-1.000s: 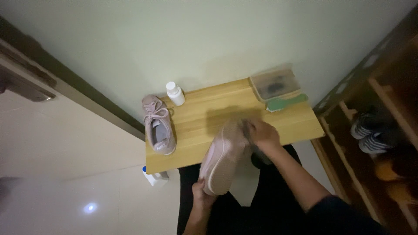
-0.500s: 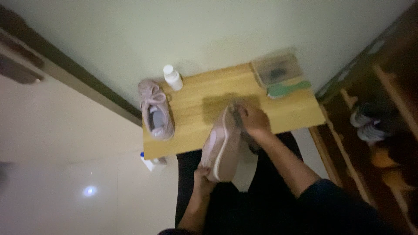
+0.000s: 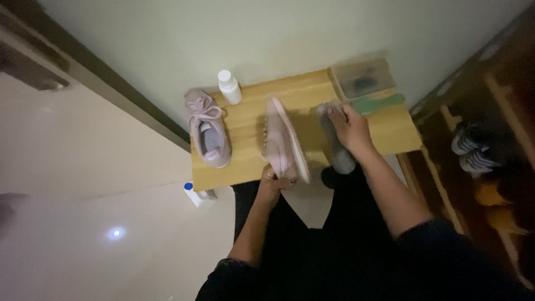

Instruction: The person wipes a light pink sneaker with a gray cloth, rotating it to clean the upper, sides, and sole. A second matching sneaker, a white bottle, and a green brush remain on the table. The person places the cleaned shoe beside its pair and sets the cloth down.

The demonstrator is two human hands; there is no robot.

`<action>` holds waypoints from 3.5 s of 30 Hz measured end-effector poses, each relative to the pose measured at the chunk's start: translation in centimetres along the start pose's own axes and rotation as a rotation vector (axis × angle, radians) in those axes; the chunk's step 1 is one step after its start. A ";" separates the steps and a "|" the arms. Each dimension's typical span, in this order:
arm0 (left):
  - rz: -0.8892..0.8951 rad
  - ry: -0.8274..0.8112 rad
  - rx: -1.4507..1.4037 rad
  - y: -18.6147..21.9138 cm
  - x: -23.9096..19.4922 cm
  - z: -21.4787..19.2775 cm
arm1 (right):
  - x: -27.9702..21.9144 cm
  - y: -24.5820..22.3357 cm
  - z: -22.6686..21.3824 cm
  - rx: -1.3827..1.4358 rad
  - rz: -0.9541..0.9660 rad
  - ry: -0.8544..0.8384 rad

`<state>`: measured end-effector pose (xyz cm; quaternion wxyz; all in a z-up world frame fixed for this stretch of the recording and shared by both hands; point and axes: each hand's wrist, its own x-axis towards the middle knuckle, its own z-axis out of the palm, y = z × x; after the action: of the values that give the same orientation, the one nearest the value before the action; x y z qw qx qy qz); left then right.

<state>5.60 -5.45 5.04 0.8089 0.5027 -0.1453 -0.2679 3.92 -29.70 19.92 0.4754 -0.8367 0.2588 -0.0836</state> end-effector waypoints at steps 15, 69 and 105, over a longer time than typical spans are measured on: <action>-0.510 0.173 0.972 22.6 -6.1 12.6 | -8.0 -8.4 -4.2 0.192 0.159 -0.106; -0.218 0.390 1.467 15.3 10.8 12.4 | 6.9 -10.0 3.4 -0.017 0.083 -0.308; -0.242 0.403 1.465 11.8 12.1 10.8 | 3.3 -6.8 1.4 -0.020 0.090 -0.341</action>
<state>13.41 -16.23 20.02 0.2451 0.9617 -0.0796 -0.0933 9.68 -27.56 24.53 0.5072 -0.8311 0.2124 0.0833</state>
